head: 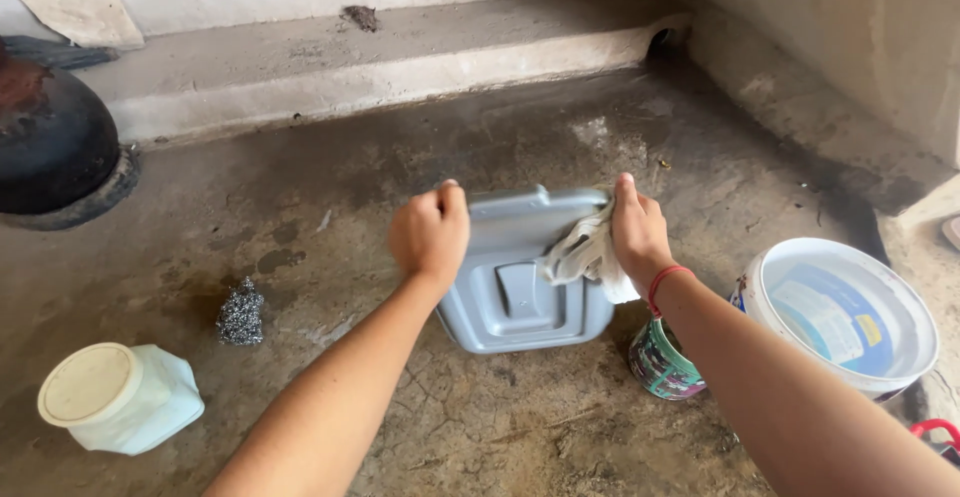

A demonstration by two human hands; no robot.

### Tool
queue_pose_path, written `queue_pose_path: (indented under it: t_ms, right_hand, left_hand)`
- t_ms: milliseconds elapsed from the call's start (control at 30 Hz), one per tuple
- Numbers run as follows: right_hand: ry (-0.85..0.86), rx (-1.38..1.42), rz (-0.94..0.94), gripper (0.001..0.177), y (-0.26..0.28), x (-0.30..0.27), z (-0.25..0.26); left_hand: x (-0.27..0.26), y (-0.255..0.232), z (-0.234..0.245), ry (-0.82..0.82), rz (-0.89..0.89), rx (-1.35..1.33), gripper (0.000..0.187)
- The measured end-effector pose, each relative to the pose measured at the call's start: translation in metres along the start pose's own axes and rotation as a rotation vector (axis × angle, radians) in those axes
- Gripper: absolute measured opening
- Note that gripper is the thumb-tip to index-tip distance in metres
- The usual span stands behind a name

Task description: The recorder is cleaning, rinsing, and drying various plastic containers and lids in an outdoor setting.

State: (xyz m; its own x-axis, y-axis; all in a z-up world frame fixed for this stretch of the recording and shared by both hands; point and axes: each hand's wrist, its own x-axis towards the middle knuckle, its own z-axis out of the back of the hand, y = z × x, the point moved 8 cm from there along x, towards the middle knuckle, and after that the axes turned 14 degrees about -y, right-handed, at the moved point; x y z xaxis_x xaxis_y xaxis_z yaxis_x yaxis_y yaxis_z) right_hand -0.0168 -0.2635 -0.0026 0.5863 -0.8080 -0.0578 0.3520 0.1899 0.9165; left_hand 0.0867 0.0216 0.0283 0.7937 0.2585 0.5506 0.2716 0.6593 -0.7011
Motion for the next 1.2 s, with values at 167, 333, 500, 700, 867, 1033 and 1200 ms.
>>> queue_pose_path:
  t_ms: [167,333,500,700,867,1033,1200]
  right_hand:
    - [-0.042,-0.077,-0.003,0.072,-0.01,-0.01,0.004]
    - [-0.118,-0.276,0.1,0.072,0.011,-0.024,0.004]
    - [-0.017,-0.552,0.158,0.063,0.039,-0.034,-0.018]
    - [0.138,-0.594,0.189,0.068,0.047,-0.051,-0.038]
    - [0.042,-0.524,0.284,0.064,0.043,-0.051,-0.039]
    - [-0.272,-0.349,0.794,0.046,0.071,-0.077,-0.027]
    - [-0.193,-0.303,0.73,0.038,0.061,-0.074,-0.048]
  left_hand:
    - [0.01,0.043,0.003,0.114,0.292,-0.096,0.051]
    - [0.005,0.08,-0.016,0.259,0.399,-0.049,0.054]
    - [0.017,0.029,0.035,0.193,0.133,-0.218,0.057]
    - [-0.017,0.046,-0.005,0.772,0.134,-0.251,0.114]
    - [-0.02,0.009,0.011,0.724,-0.111,-0.274,0.093]
    - [-0.017,0.024,0.007,0.651,0.118,-0.217,0.067]
    - [-0.034,0.084,-0.018,0.638,0.386,-0.099,0.061]
